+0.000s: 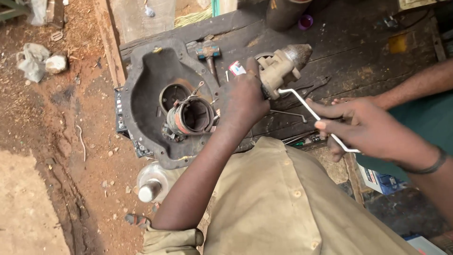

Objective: The person disassembles a starter motor on a wooden workbench. They remove fasteners with a wrench, separate the drive-end housing from the motor body, pull the armature out of the casing, and handle small internal parts, setting components into a cast-iron housing on the bench.

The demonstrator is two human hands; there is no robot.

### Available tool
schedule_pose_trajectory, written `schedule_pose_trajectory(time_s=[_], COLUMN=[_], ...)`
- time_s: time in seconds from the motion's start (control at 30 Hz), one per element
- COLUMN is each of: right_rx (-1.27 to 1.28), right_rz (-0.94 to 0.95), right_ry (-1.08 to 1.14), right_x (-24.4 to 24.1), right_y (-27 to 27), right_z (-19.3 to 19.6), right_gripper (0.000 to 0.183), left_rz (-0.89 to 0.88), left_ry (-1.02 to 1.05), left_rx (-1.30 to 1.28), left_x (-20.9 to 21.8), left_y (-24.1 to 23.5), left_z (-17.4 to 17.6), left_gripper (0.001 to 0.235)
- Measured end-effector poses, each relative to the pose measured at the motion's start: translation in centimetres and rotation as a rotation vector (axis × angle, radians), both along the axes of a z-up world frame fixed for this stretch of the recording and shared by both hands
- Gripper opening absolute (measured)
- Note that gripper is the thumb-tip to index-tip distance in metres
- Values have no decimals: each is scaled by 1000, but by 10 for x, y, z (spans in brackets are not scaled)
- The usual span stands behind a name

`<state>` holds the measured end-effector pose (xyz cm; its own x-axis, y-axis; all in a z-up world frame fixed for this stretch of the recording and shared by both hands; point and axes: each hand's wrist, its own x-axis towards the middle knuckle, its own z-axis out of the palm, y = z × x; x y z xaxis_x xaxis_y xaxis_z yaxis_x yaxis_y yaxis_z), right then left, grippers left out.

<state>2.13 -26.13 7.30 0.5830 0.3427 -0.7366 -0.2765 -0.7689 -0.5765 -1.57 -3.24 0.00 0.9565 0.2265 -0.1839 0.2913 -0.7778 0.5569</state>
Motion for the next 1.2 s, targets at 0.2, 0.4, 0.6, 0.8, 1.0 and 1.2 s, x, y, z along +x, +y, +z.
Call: schedule_pose_trajectory(time_s=[0.2,0.4,0.6,0.8,1.0,1.2], right_rx=[105,139,146,152,378,728], right_rz=[-62,2,63,50,218,-95], right_ry=[99,87,46,15,-615,-433], right_x=[14,25,31,54,63,47], right_y=[-3,-12,-17,-22,-12,-43], right_z=[-11,-28,-40,-112,-191,-175], right_gripper=[52,55,52,36,21,17], left_rz=[15,7,4,-26,-46,-19], left_ry=[-37,132,-63,-46,-30,-40], left_rx=[-85,-35,-104,-89,-47,-66], left_x=[8,9,10,7,10,8], left_y=[2,6,7,13,14,16], left_z=[-29,-3,-25,-25,-22,-25], left_gripper=[67,67,72,65,69,67])
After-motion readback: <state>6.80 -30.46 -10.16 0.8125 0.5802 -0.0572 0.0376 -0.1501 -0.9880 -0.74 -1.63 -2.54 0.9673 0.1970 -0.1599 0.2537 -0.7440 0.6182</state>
